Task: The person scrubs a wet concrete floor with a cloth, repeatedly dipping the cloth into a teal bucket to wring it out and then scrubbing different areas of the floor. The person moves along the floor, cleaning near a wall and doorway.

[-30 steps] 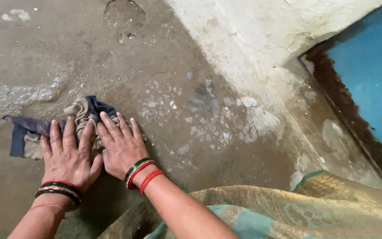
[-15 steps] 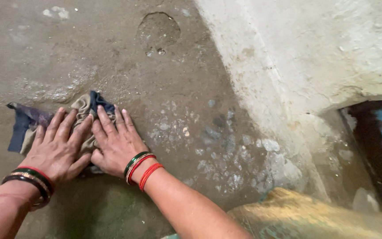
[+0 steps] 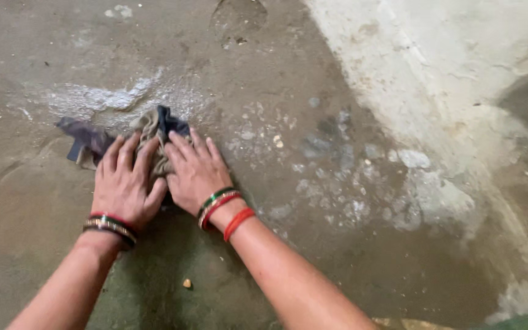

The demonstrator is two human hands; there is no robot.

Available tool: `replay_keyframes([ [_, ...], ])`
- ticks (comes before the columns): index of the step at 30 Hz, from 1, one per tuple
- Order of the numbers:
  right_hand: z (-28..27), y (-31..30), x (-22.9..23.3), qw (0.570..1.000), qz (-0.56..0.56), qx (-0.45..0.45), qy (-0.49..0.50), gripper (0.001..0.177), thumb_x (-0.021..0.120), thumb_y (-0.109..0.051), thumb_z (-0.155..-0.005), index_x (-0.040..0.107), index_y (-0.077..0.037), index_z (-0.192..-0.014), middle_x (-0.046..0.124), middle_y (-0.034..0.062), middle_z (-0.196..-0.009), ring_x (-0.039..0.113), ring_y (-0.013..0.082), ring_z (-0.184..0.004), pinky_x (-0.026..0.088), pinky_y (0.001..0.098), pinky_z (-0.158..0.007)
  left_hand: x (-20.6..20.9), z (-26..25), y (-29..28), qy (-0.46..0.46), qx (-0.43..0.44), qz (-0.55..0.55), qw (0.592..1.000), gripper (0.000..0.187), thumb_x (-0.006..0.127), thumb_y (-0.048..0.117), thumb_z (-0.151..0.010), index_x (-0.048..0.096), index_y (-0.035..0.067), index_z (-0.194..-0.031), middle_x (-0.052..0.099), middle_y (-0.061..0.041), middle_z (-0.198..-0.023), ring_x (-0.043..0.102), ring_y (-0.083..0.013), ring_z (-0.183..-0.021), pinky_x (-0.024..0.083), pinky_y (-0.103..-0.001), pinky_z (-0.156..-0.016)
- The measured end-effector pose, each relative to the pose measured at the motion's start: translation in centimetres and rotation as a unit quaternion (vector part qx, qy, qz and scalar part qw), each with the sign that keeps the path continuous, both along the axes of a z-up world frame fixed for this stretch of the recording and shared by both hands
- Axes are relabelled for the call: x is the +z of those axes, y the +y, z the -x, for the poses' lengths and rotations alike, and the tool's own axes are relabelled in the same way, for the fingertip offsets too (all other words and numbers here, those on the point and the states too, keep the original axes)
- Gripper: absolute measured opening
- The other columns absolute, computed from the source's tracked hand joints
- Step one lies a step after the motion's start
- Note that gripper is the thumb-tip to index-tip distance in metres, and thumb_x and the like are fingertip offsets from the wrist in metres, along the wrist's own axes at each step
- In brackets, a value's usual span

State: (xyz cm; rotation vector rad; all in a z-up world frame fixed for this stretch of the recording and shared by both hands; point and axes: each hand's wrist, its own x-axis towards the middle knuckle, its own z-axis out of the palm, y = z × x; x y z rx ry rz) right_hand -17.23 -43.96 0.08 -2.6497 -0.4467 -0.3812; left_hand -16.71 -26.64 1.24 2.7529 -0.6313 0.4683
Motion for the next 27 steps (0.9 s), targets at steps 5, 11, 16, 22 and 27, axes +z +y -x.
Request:
replay_keyframes([
  [5, 8.8, -1.9, 0.1, 0.999, -0.002, 0.048, -0.009, 0.058, 0.060, -0.030, -0.089, 0.057, -0.009, -0.144, 0.045, 0.0095, -0.160, 0.033, 0.0341, -0.154, 0.023, 0.0536, -0.129, -1.5, 10.7, -2.6, 0.019, 0.087, 0.047, 0.995, 0.065, 0.053, 0.035, -0.094, 0.045, 0.020, -0.157, 0.042, -0.018, -0.160, 0.032, -0.0410, -0.152, 0.026, -0.062, -0.122],
  [11, -0.3, -0.8, -1.0, 0.998, 0.030, 0.060, 0.004, 0.054, 0.060, -0.033, -0.090, 0.056, -0.014, -0.141, 0.043, 0.0060, -0.158, 0.031, 0.0341, -0.152, 0.023, 0.0558, -0.124, -0.8, 2.7, -1.2, -0.034, 0.117, -0.085, 0.989, 0.061, 0.049, 0.050, -0.093, 0.050, 0.027, -0.150, 0.034, -0.017, -0.169, 0.011, -0.0643, -0.147, 0.009, -0.079, -0.106],
  [16, -0.4, 1.1, 0.2, 0.999, 0.008, -0.023, 0.035, 0.053, 0.060, -0.028, -0.088, 0.057, -0.016, -0.140, 0.046, 0.0031, -0.157, 0.034, 0.0318, -0.150, 0.026, 0.0556, -0.121, -0.8, -0.3, -0.7, 0.031, 0.036, 0.023, 0.999, 0.065, 0.046, 0.049, -0.095, 0.045, 0.022, -0.154, 0.039, -0.019, -0.154, 0.031, -0.0516, -0.146, 0.017, -0.079, -0.120],
  [22, 8.8, -0.7, -0.5, 0.999, -0.027, -0.001, -0.025, 0.051, 0.055, -0.029, -0.098, 0.056, -0.015, -0.147, 0.049, 0.0054, -0.158, 0.037, 0.0316, -0.154, 0.025, 0.0550, -0.129, -3.1, 10.1, -3.2, 0.001, 0.138, 0.090, 0.986, 0.060, 0.050, 0.048, -0.097, 0.053, 0.026, -0.153, 0.046, -0.016, -0.156, 0.035, -0.0485, -0.149, 0.019, -0.078, -0.122],
  [27, 1.0, -0.2, -1.9, 0.998, 0.061, 0.026, -0.011, 0.051, 0.050, -0.030, -0.096, 0.054, -0.018, -0.146, 0.040, 0.0010, -0.163, 0.032, 0.0306, -0.153, 0.021, 0.0574, -0.125, -2.3, 3.0, -0.8, -0.083, 0.113, -0.102, 0.985, 0.060, 0.056, 0.051, -0.092, 0.058, 0.026, -0.146, 0.041, -0.020, -0.167, 0.025, -0.0618, -0.150, 0.017, -0.076, -0.114],
])
